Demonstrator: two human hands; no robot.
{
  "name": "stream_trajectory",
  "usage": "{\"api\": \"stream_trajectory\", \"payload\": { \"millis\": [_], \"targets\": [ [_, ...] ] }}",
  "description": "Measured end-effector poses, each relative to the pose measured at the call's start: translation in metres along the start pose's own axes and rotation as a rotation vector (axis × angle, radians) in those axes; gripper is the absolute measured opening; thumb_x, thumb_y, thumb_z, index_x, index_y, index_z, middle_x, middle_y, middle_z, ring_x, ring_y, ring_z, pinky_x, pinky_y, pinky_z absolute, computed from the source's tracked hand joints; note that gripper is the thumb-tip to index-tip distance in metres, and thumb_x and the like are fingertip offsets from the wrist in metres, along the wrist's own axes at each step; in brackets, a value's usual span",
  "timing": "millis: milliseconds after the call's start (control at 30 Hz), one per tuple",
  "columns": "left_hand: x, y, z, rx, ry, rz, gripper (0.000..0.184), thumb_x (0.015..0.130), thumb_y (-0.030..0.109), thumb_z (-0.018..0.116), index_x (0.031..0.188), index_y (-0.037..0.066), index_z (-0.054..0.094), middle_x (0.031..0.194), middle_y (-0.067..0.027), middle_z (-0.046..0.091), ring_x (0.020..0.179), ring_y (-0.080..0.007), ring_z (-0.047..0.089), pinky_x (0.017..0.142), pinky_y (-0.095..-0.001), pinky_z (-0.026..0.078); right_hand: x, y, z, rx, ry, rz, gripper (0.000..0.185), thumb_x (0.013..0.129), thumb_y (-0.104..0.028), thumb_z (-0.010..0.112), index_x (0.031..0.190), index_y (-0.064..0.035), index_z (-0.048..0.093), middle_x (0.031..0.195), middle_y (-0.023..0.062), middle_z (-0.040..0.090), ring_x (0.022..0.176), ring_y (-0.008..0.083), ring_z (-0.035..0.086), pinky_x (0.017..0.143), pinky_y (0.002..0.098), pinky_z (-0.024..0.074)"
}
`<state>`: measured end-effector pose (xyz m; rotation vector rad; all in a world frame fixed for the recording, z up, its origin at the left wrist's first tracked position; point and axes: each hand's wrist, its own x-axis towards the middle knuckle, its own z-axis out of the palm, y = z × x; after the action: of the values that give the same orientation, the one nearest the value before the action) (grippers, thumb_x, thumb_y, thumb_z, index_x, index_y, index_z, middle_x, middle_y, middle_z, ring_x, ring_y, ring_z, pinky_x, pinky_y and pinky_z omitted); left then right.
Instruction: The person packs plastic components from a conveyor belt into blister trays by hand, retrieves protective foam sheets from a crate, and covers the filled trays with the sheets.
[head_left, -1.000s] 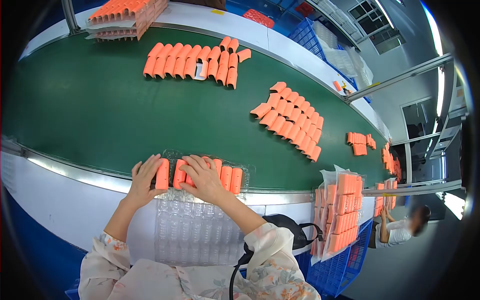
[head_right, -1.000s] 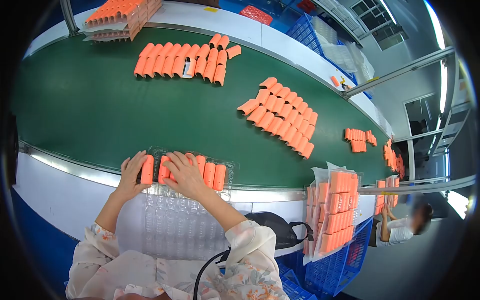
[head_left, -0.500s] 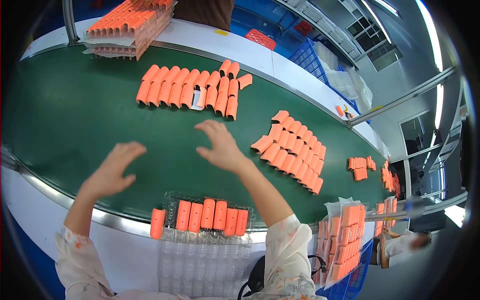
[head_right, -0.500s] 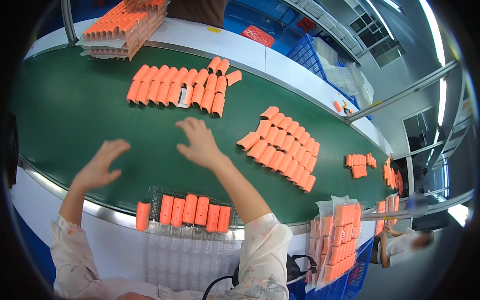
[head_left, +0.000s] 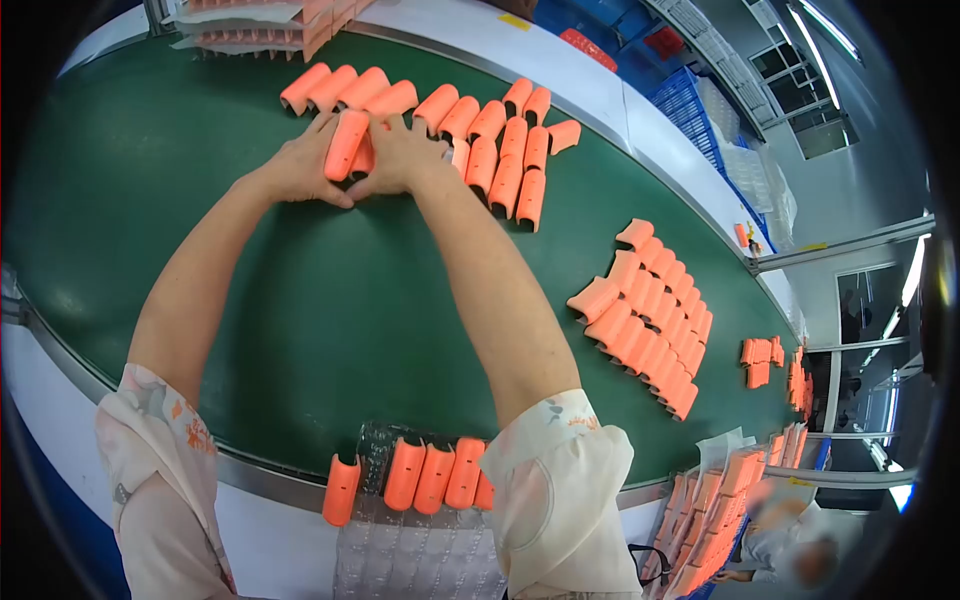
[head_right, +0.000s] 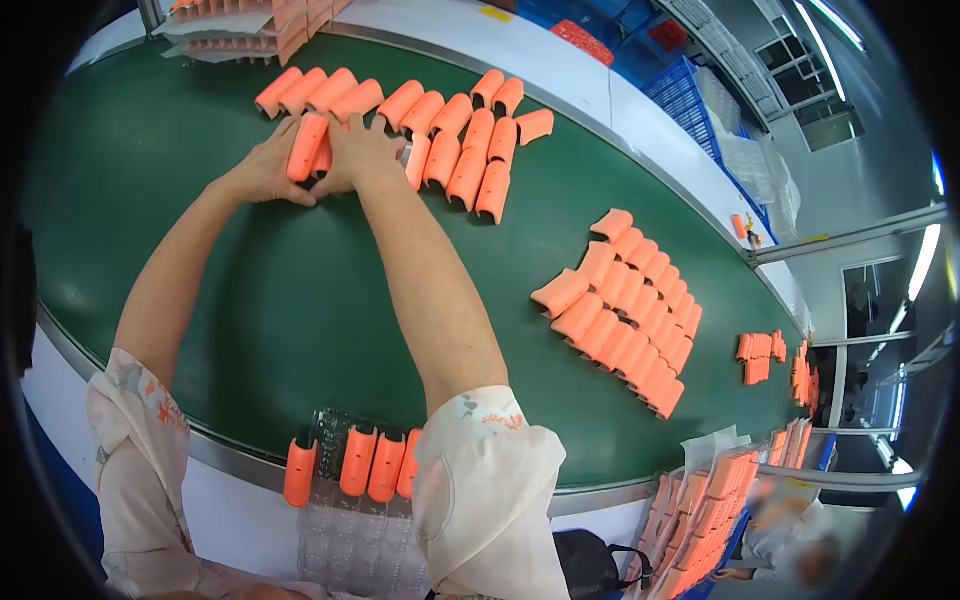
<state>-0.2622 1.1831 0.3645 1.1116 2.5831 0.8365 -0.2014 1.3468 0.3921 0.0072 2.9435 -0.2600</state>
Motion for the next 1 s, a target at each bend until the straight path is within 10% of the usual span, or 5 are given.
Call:
{"api": "stream_trajectory", "payload": {
  "millis": [100, 567, 633, 1000],
  "targets": [
    [0.0, 0.002, 0.006, -0.197, 0.0, 0.085, 0.089, 0.053, 0.014, 0.082, 0.13, 0.008, 0.037, 0.121, -0.0099, 0.044, 0.116, -0.0288, 0.045, 0.099, -0.0377, 0.039, 0.025, 0.004, 0.011, 0.156, -0.074, -0.041, 0.093, 0.049, -0.044, 0.082, 0.13, -0.0157, 0.046, 0.132, 0.0099, 0.045, 0.125, 0.04, 0.035, 0.095, 0.0527, 0.0405],
    [-0.236, 0.224, 0.014, -0.527, -0.15, -0.189, 0.081, 0.059, 0.007, 0.077, 0.13, 0.006, 0.039, 0.122, -0.01, 0.047, 0.11, -0.0294, 0.051, 0.091, -0.0369, 0.045, -0.313, -0.059, -0.033, 0.236, 0.095, -0.015, 0.084, 0.048, -0.025, 0.081, 0.123, -0.0095, 0.046, 0.108, 0.0086, 0.051, 0.101, 0.0312, 0.047, 0.078, 0.0465, 0.0459],
    [-0.29, 0.232, 0.054, -0.386, -0.052, 0.136, 0.084, 0.058, 0.01, 0.079, 0.131, 0.005, 0.037, 0.125, -0.0117, 0.046, 0.113, -0.031, 0.049, 0.09, -0.0391, 0.046, -0.375, -0.068, 0.0, 0.23, 0.165, -0.018, 0.084, 0.049, -0.026, 0.081, 0.124, -0.0106, 0.046, 0.107, 0.0072, 0.05, 0.101, 0.0289, 0.046, 0.074, 0.0447, 0.0436],
    [-0.359, 0.251, 0.073, -0.172, -0.097, 0.05, 0.096, 0.056, 0.021, 0.084, 0.136, 0.003, 0.033, 0.132, -0.0168, 0.038, 0.116, -0.0382, 0.039, 0.1, -0.0456, 0.035, -0.464, -0.071, 0.018, 0.19, 0.206, 0.151, 0.069, 0.064, -0.023, 0.077, 0.125, -0.0098, 0.049, 0.121, 0.012, 0.047, 0.115, 0.0283, 0.044, 0.082, 0.0453, 0.038]
  ]
}}
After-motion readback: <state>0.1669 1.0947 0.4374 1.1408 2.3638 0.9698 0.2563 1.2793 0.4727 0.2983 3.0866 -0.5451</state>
